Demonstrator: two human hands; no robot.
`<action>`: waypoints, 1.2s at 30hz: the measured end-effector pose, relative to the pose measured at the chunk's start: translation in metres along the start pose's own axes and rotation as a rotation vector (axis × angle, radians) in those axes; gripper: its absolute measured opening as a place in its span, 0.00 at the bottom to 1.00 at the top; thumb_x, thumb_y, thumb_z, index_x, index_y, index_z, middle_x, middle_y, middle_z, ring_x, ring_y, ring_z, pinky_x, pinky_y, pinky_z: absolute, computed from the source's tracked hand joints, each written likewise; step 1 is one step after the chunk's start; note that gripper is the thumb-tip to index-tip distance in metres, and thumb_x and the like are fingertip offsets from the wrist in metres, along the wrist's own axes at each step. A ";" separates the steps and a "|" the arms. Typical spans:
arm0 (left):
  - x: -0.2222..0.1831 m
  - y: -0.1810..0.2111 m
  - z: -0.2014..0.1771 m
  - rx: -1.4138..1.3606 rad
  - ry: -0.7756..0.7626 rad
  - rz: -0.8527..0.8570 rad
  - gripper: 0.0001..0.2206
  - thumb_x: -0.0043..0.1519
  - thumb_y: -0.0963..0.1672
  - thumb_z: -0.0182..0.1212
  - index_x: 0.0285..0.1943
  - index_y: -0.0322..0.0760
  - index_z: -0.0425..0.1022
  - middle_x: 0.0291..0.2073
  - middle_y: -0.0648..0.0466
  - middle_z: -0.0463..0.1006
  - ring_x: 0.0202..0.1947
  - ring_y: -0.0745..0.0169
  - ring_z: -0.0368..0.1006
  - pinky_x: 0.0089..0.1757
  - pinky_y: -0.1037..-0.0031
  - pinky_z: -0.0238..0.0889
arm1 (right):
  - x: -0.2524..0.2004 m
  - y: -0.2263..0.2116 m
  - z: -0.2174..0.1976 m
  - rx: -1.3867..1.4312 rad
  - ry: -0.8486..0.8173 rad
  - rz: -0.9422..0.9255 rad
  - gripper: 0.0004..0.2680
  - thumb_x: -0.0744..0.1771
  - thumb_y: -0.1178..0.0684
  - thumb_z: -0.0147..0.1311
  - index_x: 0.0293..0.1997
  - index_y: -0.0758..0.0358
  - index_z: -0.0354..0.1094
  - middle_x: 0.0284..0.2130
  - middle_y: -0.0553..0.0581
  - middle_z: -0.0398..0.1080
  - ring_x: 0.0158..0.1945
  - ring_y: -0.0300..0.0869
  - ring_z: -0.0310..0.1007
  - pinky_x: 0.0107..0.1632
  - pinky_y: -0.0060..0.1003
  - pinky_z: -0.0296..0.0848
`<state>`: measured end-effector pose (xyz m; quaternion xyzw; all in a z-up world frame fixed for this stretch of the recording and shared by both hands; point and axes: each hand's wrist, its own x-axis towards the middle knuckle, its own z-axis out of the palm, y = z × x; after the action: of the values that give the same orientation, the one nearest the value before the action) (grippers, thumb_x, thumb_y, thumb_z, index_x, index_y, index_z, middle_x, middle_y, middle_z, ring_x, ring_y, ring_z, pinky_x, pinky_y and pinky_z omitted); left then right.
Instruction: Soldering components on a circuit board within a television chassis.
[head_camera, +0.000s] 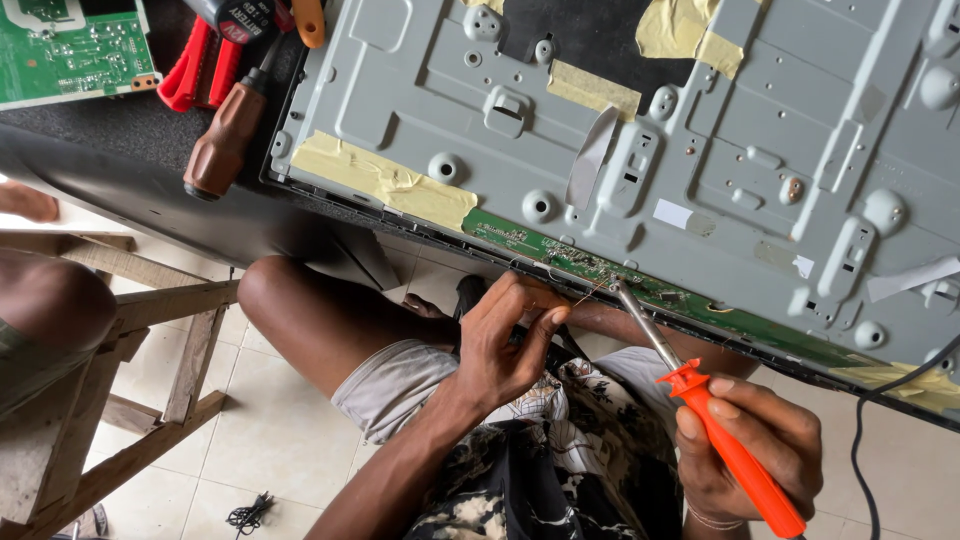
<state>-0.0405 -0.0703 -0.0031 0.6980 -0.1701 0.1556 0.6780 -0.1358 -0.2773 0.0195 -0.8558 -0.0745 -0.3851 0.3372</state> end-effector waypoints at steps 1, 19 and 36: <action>0.000 -0.001 0.000 -0.007 0.001 0.004 0.05 0.68 0.39 0.56 0.39 0.29 0.71 0.31 0.49 0.72 0.31 0.58 0.66 0.34 0.72 0.60 | 0.000 0.000 0.001 -0.004 0.008 0.003 0.09 0.67 0.52 0.62 0.46 0.65 0.68 0.40 0.70 0.70 0.40 0.51 0.75 0.43 0.39 0.79; -0.002 -0.005 0.000 0.015 -0.005 0.008 0.04 0.68 0.39 0.57 0.40 0.30 0.73 0.32 0.49 0.73 0.30 0.58 0.67 0.33 0.74 0.61 | -0.004 0.003 0.002 0.046 0.000 -0.014 0.08 0.67 0.54 0.62 0.44 0.66 0.68 0.40 0.70 0.69 0.38 0.53 0.77 0.42 0.42 0.83; -0.003 -0.007 0.001 0.013 -0.003 0.010 0.04 0.68 0.39 0.57 0.40 0.30 0.73 0.33 0.48 0.75 0.31 0.57 0.68 0.35 0.73 0.61 | -0.001 -0.005 0.006 -0.021 0.039 0.024 0.09 0.68 0.52 0.62 0.45 0.65 0.68 0.39 0.70 0.70 0.38 0.52 0.75 0.42 0.40 0.78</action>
<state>-0.0398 -0.0715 -0.0110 0.7017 -0.1737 0.1591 0.6724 -0.1346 -0.2691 0.0186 -0.8525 -0.0535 -0.3984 0.3341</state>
